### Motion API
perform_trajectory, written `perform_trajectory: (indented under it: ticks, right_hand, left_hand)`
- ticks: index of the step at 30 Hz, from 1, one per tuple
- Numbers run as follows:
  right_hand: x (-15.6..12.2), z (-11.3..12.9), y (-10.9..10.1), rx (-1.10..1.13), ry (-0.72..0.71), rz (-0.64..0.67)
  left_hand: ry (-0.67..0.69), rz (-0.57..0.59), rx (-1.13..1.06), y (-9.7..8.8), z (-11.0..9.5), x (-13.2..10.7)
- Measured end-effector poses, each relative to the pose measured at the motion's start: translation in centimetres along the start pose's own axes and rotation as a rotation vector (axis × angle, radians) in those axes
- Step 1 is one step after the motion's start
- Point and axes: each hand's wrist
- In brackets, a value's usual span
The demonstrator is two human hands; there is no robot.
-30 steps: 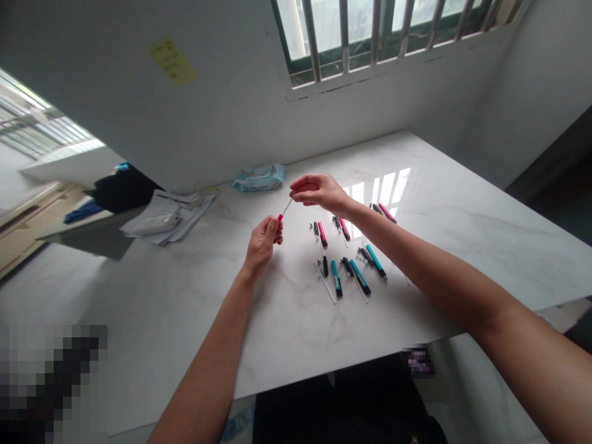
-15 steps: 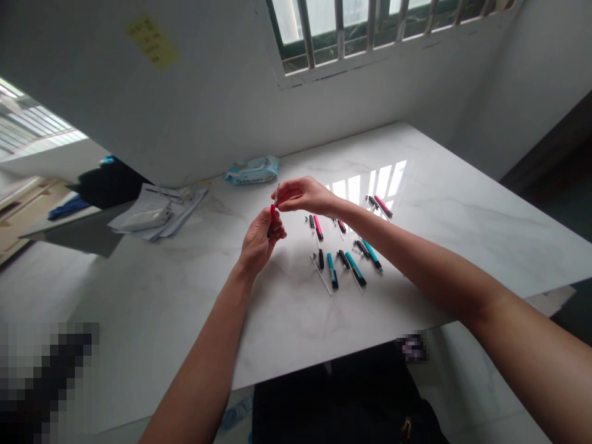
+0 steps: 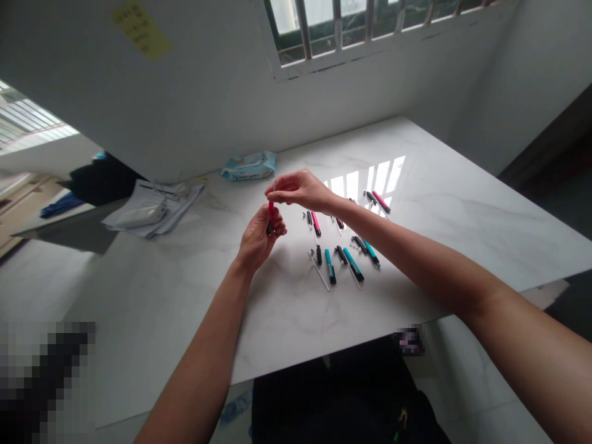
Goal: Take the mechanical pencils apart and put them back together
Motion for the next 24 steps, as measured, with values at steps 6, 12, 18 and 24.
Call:
perform_trajectory:
  ticks: [6, 12, 18, 24]
  right_hand:
    - [-0.2, -0.4, -0.8, -0.193, -0.06, 0.046]
    - [-1.0, -2.0, 0.8, -0.404, -0.149, 0.003]
    - [-1.4, -2.9, 2.4, -0.118, -0.013, 0.041]
    - [-1.1, -2.8, 2.4, 0.242, 0.19, 0.055]
  left_hand:
    - [-0.013, -0.089, -0.165, -0.1, -0.6, 0.3]
    - [0.03, -0.077, -0.22, 0.2, -0.3, 0.4]
    - [0.009, -0.056, -0.206, 0.6, 0.1, -0.1]
    - [0.003, -0.063, -0.159, 0.8, -0.1, -0.4]
Point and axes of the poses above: each hand's wrist, its own x-axis towards the middle knuckle, its own y-axis out of the palm, z = x × y, and after that the axes turned 11 degrees about x, right-handed
